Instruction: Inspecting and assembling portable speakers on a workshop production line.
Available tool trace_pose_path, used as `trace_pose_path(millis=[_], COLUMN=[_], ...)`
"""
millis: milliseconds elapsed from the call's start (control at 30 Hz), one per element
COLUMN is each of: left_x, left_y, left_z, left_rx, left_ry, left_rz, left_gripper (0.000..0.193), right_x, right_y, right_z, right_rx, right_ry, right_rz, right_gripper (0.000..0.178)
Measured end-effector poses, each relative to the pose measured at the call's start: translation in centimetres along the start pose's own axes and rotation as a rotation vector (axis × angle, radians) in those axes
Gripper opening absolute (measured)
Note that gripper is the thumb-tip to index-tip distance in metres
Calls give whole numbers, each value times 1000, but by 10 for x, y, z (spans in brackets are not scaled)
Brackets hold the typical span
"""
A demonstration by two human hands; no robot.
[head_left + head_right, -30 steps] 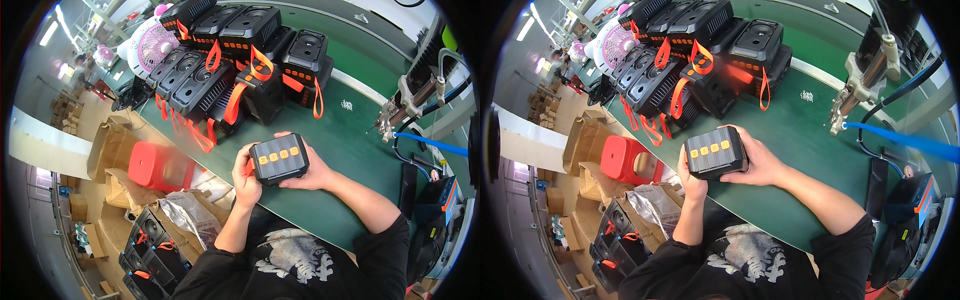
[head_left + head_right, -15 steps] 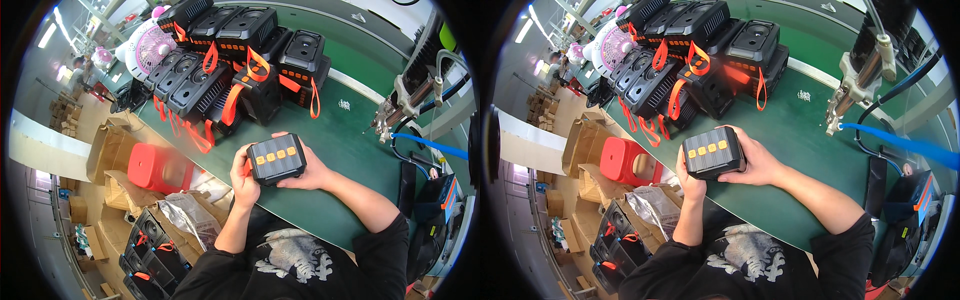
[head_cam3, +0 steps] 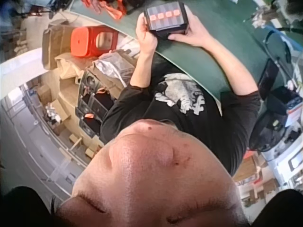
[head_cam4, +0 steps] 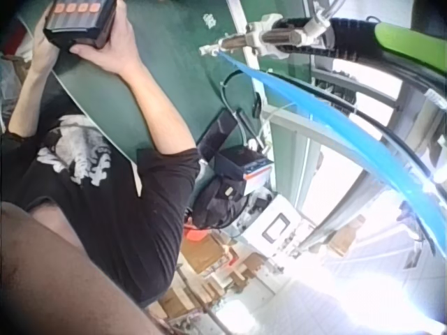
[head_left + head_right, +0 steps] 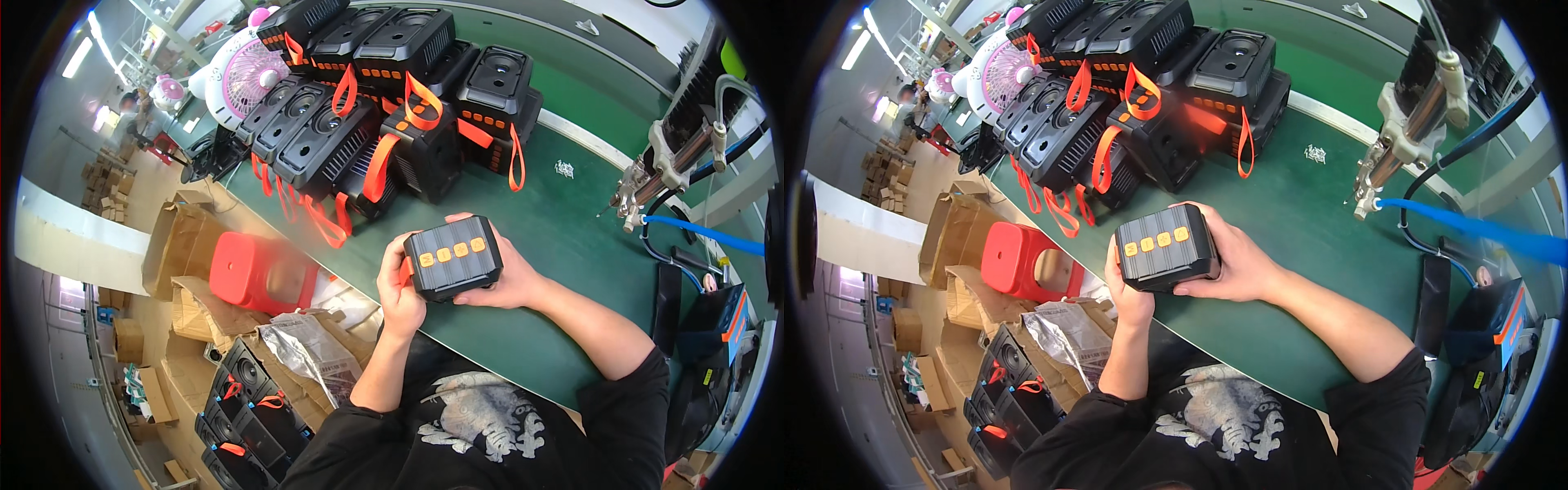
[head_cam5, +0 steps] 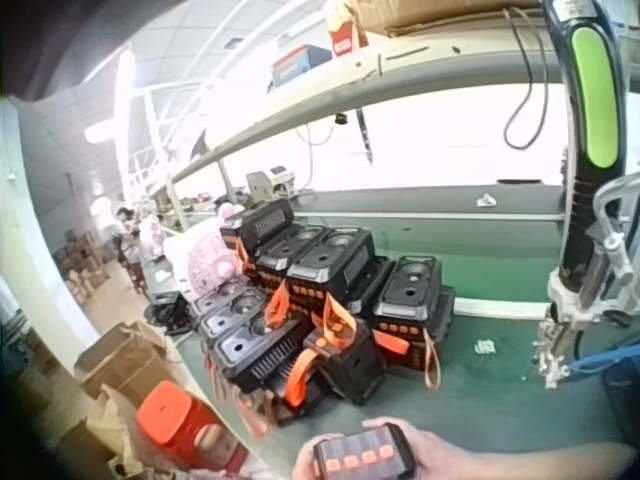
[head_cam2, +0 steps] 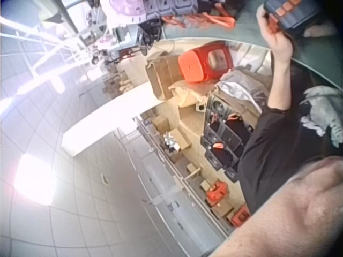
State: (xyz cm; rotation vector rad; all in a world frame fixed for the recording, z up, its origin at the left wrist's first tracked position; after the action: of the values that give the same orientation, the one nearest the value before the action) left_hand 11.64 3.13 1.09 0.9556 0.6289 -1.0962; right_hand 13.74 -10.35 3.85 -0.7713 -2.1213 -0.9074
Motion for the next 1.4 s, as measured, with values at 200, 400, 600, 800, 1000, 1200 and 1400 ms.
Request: trace_pose_path(millis=[200,400,600,800,1000,1200,1400], left_x=[-1,2,-1,0,1,1,2], left_y=[-1,-1,0,-1,0,-2,0], left_z=[1,-2,0,-1,-2,-3,-3], left_rx=[0,-20,5,-14,11,-4,-7], left_ry=[-33,-24,-19,0,14,5,-6], left_rz=[14,-8,23,19,7,23,26], left_gripper=[41,42,41,42,40,43,42], right_x=[-1,0,0,0,0,-3,-2], right_y=[0,-1,0,-1,-1,0,-1], right_z=[0,-2,0,-2,-2,2,-1], right_rx=[-12,-20,-12,-27,-22,-5,-11], right_ry=[-3,-6,-1,-18,-8,39,-8], right_rz=[1,-3,3,-8,-8,18,9], right_gripper=[94,95,95,95,95,95,95])
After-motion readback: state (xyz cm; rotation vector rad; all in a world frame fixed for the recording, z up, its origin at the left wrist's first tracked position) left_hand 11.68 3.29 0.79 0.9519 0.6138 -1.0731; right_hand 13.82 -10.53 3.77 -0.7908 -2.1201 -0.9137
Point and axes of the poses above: each hand's wrist, its own y-axis towards the middle knuckle, its own z-axis out of the palm, x = y × z, the point moved 10 cm from there along y, towards the middle knuckle, and after that the axes turned 15 degrees about -y, right-handed, at the moved point
